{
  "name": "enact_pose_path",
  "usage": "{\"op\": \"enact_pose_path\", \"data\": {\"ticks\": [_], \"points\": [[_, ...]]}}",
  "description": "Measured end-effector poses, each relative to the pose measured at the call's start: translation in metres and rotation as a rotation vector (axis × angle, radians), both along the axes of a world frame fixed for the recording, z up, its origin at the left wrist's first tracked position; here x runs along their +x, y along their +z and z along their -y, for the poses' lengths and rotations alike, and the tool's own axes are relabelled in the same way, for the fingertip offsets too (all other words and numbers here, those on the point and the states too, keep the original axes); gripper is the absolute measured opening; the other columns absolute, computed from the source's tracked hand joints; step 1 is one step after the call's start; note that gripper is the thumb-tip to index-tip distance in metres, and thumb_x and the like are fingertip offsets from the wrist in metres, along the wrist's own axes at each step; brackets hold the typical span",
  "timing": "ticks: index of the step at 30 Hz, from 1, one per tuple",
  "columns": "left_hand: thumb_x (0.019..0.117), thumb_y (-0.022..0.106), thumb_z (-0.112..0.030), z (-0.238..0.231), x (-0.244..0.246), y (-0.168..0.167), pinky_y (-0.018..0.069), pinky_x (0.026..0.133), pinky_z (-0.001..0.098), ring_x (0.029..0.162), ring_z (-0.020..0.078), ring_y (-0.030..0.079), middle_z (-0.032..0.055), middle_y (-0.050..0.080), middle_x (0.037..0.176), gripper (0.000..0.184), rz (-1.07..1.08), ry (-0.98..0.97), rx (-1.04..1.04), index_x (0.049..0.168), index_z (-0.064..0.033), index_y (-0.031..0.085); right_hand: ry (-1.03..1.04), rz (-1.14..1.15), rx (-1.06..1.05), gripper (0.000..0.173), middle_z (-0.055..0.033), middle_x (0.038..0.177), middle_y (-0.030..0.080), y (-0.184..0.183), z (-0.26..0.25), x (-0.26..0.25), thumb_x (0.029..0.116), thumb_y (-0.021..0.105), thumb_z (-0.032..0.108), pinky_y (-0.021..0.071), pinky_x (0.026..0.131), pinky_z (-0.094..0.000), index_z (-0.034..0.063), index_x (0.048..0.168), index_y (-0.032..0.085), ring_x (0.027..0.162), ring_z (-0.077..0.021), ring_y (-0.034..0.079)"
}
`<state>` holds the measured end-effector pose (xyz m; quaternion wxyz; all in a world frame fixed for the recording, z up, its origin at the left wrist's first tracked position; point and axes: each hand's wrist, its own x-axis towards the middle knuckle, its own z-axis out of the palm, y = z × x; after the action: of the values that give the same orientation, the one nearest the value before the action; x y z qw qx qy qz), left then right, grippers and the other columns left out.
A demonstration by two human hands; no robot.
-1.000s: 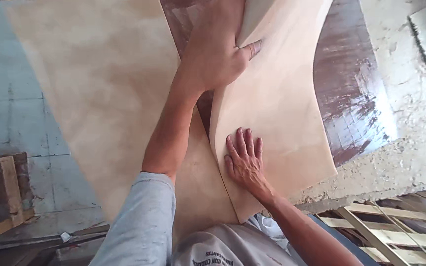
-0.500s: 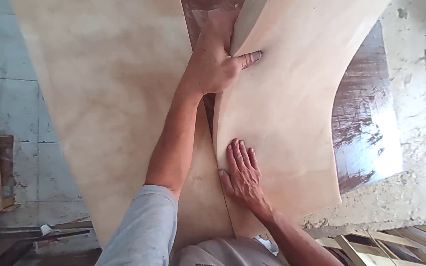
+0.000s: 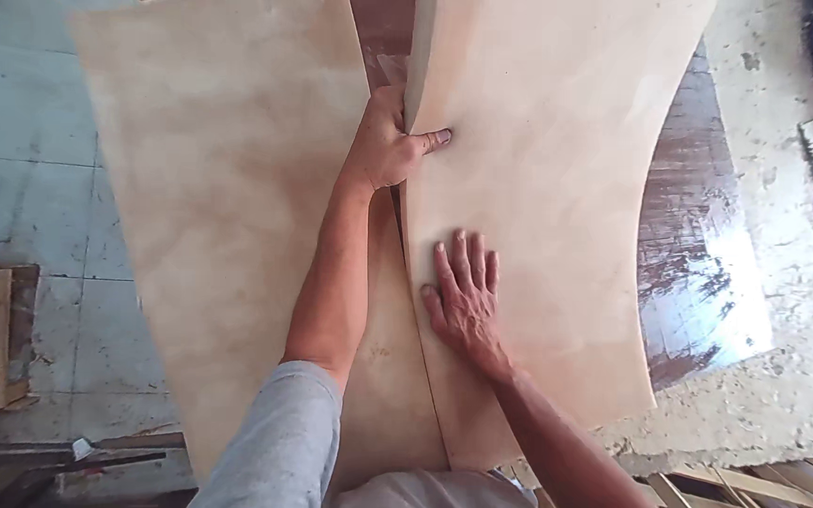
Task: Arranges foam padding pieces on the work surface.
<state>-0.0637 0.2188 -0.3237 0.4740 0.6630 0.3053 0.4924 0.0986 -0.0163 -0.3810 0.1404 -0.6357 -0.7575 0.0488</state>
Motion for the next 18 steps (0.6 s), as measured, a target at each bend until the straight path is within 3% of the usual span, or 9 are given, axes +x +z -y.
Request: {"op": "enact_pose_path", "data": {"ticks": [3, 7, 9, 11, 14, 16, 18], "points": [[0.0796, 0.079, 0.001, -0.002, 0.002, -0.008, 0.0637, 0.084, 0.0269, 0.088, 0.0055, 0.074, 0.0037, 0.076, 0.093, 0.026, -0.022, -0.006, -0.049, 0.103, 0.003, 0.068, 0.043, 0.053, -0.119, 0.068, -0.0093, 0.171, 0.021, -0.002, -0.011, 0.002, 0.1053, 0.016, 0.059, 0.0095, 0.126, -0.0638, 0.0261, 0.164, 0.029, 0.159, -0.0353, 0.015], [0.08, 0.079, 0.002, -0.005, 0.002, -0.023, 0.0638, 0.085, 0.0286, 0.089, 0.0071, 0.074, 0.005, 0.076, 0.095, 0.027, -0.025, -0.013, -0.131, 0.105, 0.0037, 0.067, 0.061, 0.11, -0.164, 0.067, -0.0096, 0.173, 0.016, 0.0, -0.023, -0.006, 0.1049, 0.018, 0.057, 0.0061, 0.124, -0.0671, 0.028, 0.165, 0.026, 0.159, -0.0374, 0.009], [0.0801, 0.078, 0.002, -0.006, 0.0, -0.028, 0.0637, 0.085, 0.0289, 0.088, 0.0071, 0.074, 0.0048, 0.076, 0.094, 0.026, -0.03, -0.035, -0.154, 0.104, 0.0035, 0.067, 0.115, 0.095, -0.137, 0.066, -0.009, 0.172, 0.018, -0.001, -0.038, -0.01, 0.1054, 0.019, 0.053, 0.0064, 0.126, -0.0645, 0.0236, 0.164, 0.029, 0.159, -0.0357, 0.01], [0.0788, 0.076, 0.005, -0.003, -0.001, -0.029, 0.0644, 0.083, 0.0309, 0.088, 0.0091, 0.075, 0.0061, 0.076, 0.094, 0.028, 0.004, -0.054, -0.189, 0.105, 0.0043, 0.066, 0.169, 0.083, -0.154, 0.063, -0.0088, 0.172, 0.019, 0.001, -0.052, -0.013, 0.1062, 0.018, 0.05, 0.0072, 0.127, -0.0619, 0.0265, 0.164, 0.029, 0.159, -0.0339, 0.011], [0.0833, 0.062, -0.003, -0.019, 0.003, -0.011, 0.0614, 0.089, 0.0362, 0.1, 0.015, 0.071, 0.0119, 0.069, 0.111, 0.048, 0.071, 0.006, -0.332, 0.129, 0.0069, 0.052, 0.205, 0.06, -0.179, 0.063, -0.009, 0.171, 0.023, 0.002, -0.058, -0.012, 0.106, 0.015, 0.051, 0.0094, 0.126, -0.0632, 0.0304, 0.164, 0.028, 0.159, -0.035, 0.016], [0.0914, 0.071, -0.015, -0.052, 0.014, 0.015, 0.0609, 0.093, 0.0369, 0.105, 0.0166, 0.07, 0.0121, 0.069, 0.116, 0.05, 0.041, 0.121, -0.422, 0.134, 0.0038, 0.052, 0.216, 0.064, -0.197, 0.063, -0.0081, 0.171, 0.021, 0.004, -0.058, -0.01, 0.1058, 0.015, 0.051, 0.01, 0.125, -0.0634, 0.0306, 0.165, 0.026, 0.158, -0.035, 0.016], [0.0862, 0.083, -0.02, -0.091, 0.028, 0.033, 0.0622, 0.091, 0.0351, 0.1, 0.0151, 0.073, 0.011, 0.073, 0.109, 0.049, -0.123, 0.198, -0.429, 0.124, 0.003, 0.061, 0.212, 0.023, -0.182, 0.062, -0.0062, 0.171, 0.024, 0.005, -0.058, -0.008, 0.1061, 0.016, 0.049, 0.0115, 0.126, -0.0609, 0.0305, 0.164, 0.028, 0.158, -0.0327, 0.017]]}}
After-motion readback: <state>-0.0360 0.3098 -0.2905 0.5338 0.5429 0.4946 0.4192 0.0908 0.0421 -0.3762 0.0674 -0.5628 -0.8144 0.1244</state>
